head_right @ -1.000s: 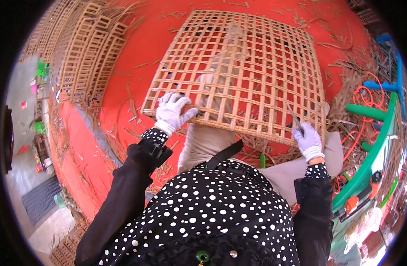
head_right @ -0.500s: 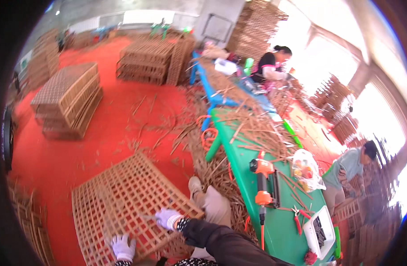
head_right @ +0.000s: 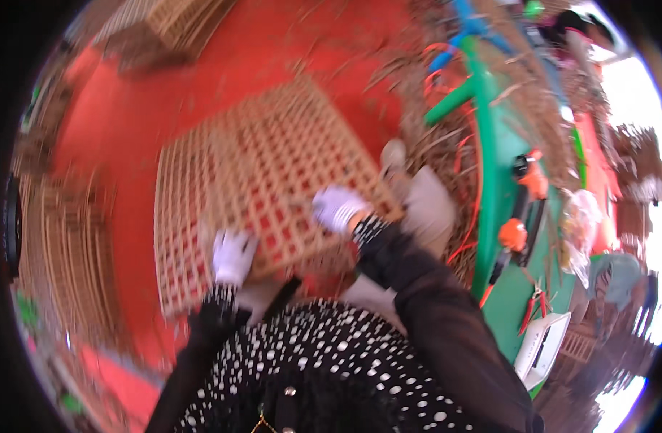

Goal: The person is assembling woven bamboo or wicker furniture components using pliers and staples.

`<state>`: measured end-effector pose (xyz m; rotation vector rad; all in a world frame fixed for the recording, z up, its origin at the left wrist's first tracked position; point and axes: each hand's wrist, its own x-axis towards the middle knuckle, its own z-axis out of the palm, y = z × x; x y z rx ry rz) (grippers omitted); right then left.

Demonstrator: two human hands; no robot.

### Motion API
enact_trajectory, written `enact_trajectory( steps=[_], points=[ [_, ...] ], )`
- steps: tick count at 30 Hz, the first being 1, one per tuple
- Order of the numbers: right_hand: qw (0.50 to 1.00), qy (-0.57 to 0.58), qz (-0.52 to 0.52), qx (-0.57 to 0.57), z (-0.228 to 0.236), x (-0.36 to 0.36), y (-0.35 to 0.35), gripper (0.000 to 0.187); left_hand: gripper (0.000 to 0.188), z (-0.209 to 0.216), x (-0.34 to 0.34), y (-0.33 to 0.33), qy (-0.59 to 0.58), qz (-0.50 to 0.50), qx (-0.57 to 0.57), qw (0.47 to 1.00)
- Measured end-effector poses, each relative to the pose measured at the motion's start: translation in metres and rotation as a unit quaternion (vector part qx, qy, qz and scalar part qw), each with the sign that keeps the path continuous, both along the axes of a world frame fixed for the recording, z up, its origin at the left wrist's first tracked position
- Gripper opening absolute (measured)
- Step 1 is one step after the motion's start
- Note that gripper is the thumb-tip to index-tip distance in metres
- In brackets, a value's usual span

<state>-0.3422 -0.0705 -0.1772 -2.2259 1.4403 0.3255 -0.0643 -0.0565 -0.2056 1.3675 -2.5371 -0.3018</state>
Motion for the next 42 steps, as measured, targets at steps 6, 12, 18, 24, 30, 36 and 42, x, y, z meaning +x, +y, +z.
enact_trajectory(
  steps=[6, 12, 18, 24, 30, 36, 42],
  points=[
    [0.851, -0.296, -0.424, -0.094, -0.024, -0.036, 0.011, 0.019, 0.023, -0.006, 0.024, 0.012, 0.014, 0.152, 0.035, 0.988],
    [0.756, -0.295, -0.583, 0.049, -0.023, -0.098, 0.027, 0.019, 0.022, 0.001, -0.016, 0.012, 0.114, 0.073, 0.032, 0.990],
    [0.737, -0.353, -0.562, 0.123, -0.037, -0.114, 0.025, 0.018, 0.021, -0.001, -0.065, 0.000, 0.135, 0.030, 0.061, 0.989],
    [0.637, -0.443, -0.599, 0.197, -0.072, -0.130, 0.019, 0.035, 0.026, 0.008, -0.088, -0.003, 0.098, 0.024, 0.116, 0.988],
    [0.636, -0.498, -0.571, 0.148, -0.107, -0.141, 0.023, 0.037, 0.031, 0.005, -0.092, -0.003, 0.082, 0.016, 0.089, 0.992],
    [0.831, -0.264, -0.489, -0.020, -0.063, -0.125, 0.039, 0.027, 0.032, 0.029, -0.086, 0.021, 0.103, -0.050, 0.123, 0.986],
    [0.808, -0.199, -0.541, 0.121, -0.048, -0.120, 0.047, 0.049, 0.033, 0.017, -0.037, 0.033, 0.167, 0.084, 0.086, 0.979]
  ],
)
